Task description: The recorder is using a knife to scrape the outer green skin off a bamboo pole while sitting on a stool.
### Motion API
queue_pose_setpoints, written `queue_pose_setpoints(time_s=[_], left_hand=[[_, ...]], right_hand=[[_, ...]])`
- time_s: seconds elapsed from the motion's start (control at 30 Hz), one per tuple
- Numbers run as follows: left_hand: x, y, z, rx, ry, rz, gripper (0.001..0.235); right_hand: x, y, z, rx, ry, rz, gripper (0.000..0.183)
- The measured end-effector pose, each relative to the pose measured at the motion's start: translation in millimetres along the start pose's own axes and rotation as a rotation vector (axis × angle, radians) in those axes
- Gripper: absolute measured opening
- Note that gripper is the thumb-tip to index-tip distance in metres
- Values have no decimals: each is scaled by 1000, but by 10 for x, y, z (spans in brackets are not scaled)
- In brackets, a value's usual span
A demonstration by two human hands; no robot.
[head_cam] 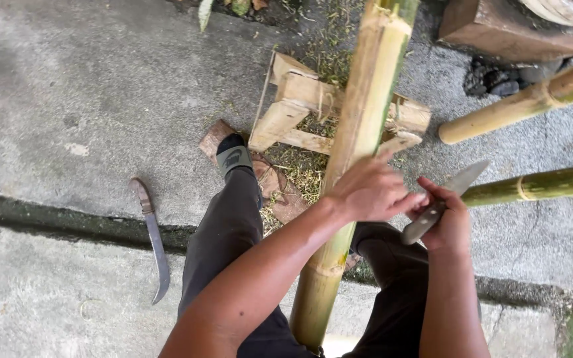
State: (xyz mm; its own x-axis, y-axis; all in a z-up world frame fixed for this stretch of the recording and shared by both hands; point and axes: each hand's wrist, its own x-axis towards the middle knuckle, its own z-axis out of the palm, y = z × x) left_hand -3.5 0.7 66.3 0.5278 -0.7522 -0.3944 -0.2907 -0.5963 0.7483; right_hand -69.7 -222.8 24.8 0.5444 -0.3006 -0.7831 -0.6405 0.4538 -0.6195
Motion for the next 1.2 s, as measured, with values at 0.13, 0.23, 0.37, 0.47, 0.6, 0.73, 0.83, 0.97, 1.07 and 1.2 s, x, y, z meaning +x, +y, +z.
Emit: queue_pose_setpoints(time_s=[0.13, 0.23, 0.37, 0.47, 0.6, 0.73, 0.83, 0.97, 1.07, 1.2], left_hand=[[350, -546, 346, 65, 985, 250, 37], [303, -729, 261, -76, 1071, 87, 45], [81, -739, 64, -422, 1058, -249, 51], [-13, -729, -38, -568, 1155, -390, 52], [14, -790, 39, -463, 1311, -267, 57], [114, -883, 259, -616, 1133, -389, 68], [183, -843, 431, -1053, 1243, -189, 83], [5, -568, 646, -1331, 1285, -266, 90], [-40, -558, 809, -1409, 1268, -254, 89], [54, -748, 916, -1640, 1083, -523, 87]], right_hand=[[316, 51, -189, 233, -244, -19, 47], [445, 124, -142, 223, -206, 28, 46], [457, 185, -3, 104, -134, 88, 43], [302, 130, 231, 76, -125, 75, 37], [-7, 33, 552, -85, -95, -88, 35], [29, 187, 410, -434, -58, -398, 39], [-112, 153, 462, -891, -17, -707, 44], [-534, 26, 730, -1515, 44, -1016, 55], [-766, -109, 982, -1902, 45, -1032, 69], [-841, -258, 1237, -2229, -38, -727, 86]])
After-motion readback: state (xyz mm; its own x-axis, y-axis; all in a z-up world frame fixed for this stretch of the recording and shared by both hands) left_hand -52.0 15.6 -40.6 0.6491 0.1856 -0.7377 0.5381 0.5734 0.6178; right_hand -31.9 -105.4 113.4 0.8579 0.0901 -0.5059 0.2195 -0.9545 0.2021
